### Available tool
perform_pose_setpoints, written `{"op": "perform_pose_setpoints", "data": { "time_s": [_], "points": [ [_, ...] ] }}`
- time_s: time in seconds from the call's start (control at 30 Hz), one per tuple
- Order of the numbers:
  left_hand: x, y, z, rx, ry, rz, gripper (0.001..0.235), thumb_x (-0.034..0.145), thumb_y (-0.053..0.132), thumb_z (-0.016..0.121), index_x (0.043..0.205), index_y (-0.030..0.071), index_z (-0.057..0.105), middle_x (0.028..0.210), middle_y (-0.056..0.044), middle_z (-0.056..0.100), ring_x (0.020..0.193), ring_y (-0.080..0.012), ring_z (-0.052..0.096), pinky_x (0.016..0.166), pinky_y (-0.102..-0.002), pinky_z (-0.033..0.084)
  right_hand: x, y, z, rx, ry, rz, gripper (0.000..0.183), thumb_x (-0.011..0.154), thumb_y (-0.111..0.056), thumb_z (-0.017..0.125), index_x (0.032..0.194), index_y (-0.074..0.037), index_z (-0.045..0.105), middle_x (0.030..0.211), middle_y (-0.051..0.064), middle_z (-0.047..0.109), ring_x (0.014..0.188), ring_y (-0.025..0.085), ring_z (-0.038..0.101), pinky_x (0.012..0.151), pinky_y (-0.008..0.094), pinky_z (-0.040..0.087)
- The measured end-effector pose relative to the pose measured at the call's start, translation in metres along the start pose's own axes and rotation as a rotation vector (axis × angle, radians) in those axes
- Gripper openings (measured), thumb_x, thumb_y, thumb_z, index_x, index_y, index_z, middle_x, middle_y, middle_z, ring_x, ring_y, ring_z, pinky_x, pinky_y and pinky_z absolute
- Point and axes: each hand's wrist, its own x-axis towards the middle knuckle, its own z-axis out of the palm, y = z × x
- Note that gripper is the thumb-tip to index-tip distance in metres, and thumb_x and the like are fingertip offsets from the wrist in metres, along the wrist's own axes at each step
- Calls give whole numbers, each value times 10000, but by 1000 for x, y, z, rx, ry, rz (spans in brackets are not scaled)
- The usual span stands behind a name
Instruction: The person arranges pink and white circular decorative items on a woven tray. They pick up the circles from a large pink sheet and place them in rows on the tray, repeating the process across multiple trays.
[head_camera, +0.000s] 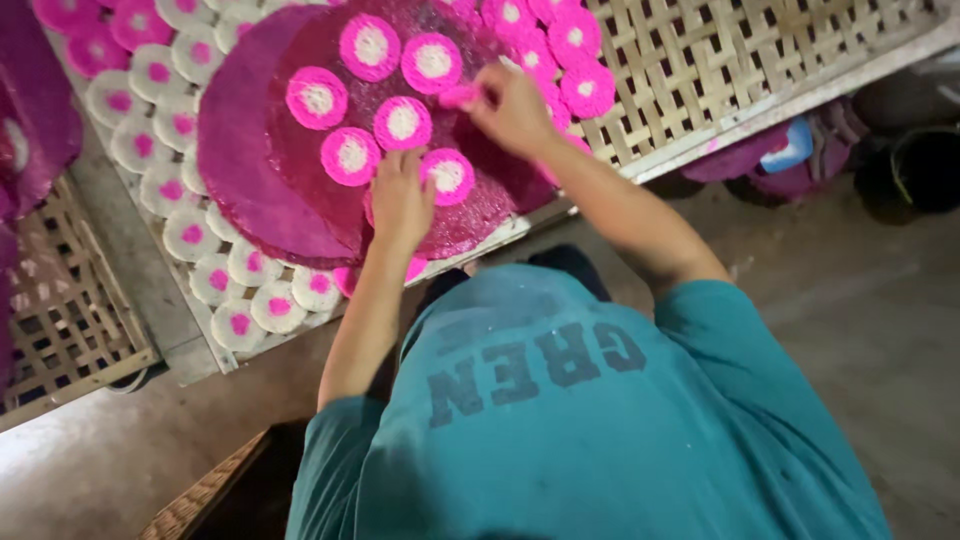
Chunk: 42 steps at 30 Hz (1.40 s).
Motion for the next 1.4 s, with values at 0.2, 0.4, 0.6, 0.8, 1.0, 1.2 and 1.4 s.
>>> {"op": "perform_pose_setpoints", "data": {
  "time_s": [0.2,0.4,0.6,0.8,1.0,1.2,1.4],
  "points": [
    [10,11,13,85,17,-134,306,860,195,770,1110,95,626,1164,-151,593,1107,-364,565,889,-511,469,-36,85,-130,1242,-45,617,192,945,-133,750,1118,-82,684,950,5,661,854,112,646,744,289,542],
    [9,22,23,-97,98,-353,352,849,120,760,1167,86,611,1047,-99,637,1043,-321,606,901,-494,451,-83,102,-174,979,-458,720,330,887,0,658,1200,-104,662,1085,10,738,968,115,709,871,295,591],
    [-1,40,43,143,293,-329,269,820,81,791,1049,70,650,1006,-160,633,965,-368,595,861,-493,441,-97,100,-168,316,-364,222,236,912,-23,760,1107,7,630,909,133,690,820,228,683,736,356,554],
    [-2,80,50,7,389,-402,204,878,42,754,1049,52,644,958,-124,679,937,-324,647,851,-466,471,-81,117,-178,247,-290,-129,344,878,-17,776,1176,8,608,1014,200,651,887,353,670,784,390,543],
    [25,182,43,-257,425,-328,187,863,65,741,1036,47,673,959,-140,692,845,-265,695,751,-364,558,-67,108,-177,855,-622,241,316,1039,-180,627,1304,-8,623,1099,181,680,954,276,665,838,347,558],
    [83,209,61,-457,194,-305,342,857,228,816,1117,59,673,1057,-143,679,896,-268,687,770,-399,553,-20,143,-145,1377,-601,923,339,980,-97,527,1292,6,607,1138,163,718,1002,262,729,862,361,640],
    [164,68,41,54,375,-438,546,905,192,752,1372,12,534,1452,-218,506,1330,-374,487,1077,-550,385,141,250,-131,820,-127,501,364,904,42,679,1244,-85,652,1111,49,695,962,157,686,845,311,599]
  ]
}}
